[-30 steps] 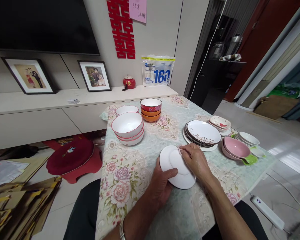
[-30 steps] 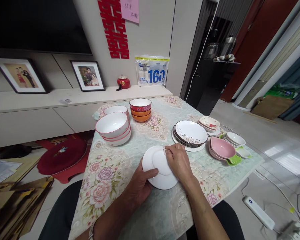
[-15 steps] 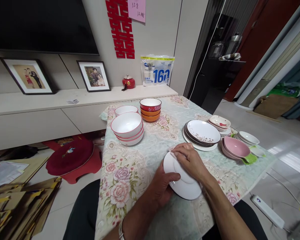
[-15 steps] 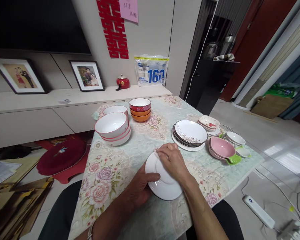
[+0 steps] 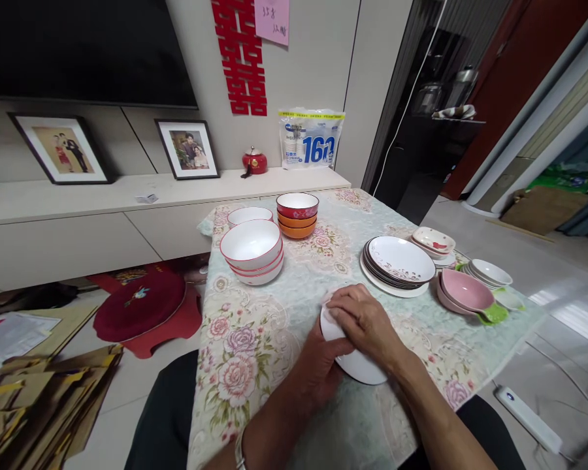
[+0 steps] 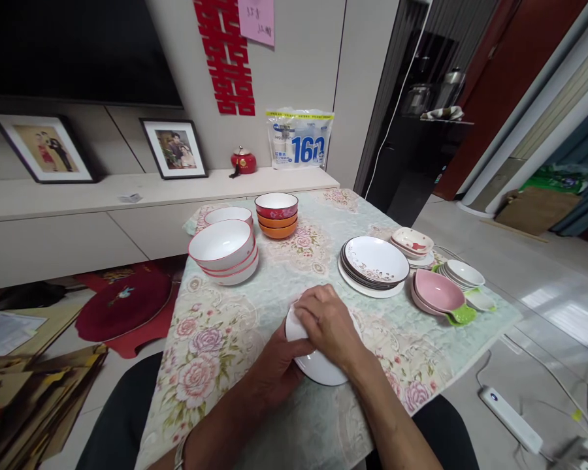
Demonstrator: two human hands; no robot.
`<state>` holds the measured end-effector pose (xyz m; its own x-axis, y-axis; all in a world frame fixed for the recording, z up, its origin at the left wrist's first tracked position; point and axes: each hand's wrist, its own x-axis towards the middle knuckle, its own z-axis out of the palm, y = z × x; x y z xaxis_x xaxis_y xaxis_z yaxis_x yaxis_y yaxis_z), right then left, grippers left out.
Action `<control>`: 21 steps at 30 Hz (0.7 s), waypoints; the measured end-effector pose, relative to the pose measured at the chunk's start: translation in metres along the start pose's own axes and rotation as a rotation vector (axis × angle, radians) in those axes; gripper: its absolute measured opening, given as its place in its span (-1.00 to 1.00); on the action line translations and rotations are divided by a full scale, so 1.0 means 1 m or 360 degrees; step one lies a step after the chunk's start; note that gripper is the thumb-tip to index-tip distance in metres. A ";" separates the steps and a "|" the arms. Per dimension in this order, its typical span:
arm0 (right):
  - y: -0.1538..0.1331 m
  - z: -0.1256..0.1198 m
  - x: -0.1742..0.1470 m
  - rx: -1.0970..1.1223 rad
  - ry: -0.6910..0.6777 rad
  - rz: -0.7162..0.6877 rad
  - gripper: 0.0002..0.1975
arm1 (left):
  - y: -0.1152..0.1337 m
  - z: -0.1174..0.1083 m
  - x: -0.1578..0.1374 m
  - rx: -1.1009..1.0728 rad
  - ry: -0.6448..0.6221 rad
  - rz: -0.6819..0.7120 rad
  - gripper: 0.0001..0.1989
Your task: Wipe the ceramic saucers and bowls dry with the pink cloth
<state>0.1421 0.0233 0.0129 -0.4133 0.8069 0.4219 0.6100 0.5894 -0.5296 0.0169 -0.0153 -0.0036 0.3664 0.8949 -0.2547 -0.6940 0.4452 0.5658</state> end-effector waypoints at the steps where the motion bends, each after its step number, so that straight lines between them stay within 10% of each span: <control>1: -0.007 -0.001 0.001 0.0066 -0.0080 -0.0071 -0.79 | 0.000 0.001 0.000 0.0022 -0.0021 -0.0014 -0.53; 6: -0.007 -0.005 0.003 0.0233 -0.0175 -0.0114 -0.79 | 0.002 0.000 -0.002 0.0055 -0.0048 -0.0077 -0.58; 15: 0.050 -0.007 -0.007 -0.0164 0.0047 0.0518 -0.78 | 0.002 -0.006 0.001 0.0018 0.0104 0.0111 -0.34; 21: 0.030 -0.004 -0.005 -0.0280 0.0118 0.0339 -0.79 | 0.001 -0.002 0.000 -0.0047 0.0081 0.0093 -0.25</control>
<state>0.1654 0.0366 -0.0020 -0.2169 0.9031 0.3707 0.7883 0.3860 -0.4791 0.0144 -0.0149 -0.0044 0.2936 0.9193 -0.2619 -0.7315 0.3925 0.5575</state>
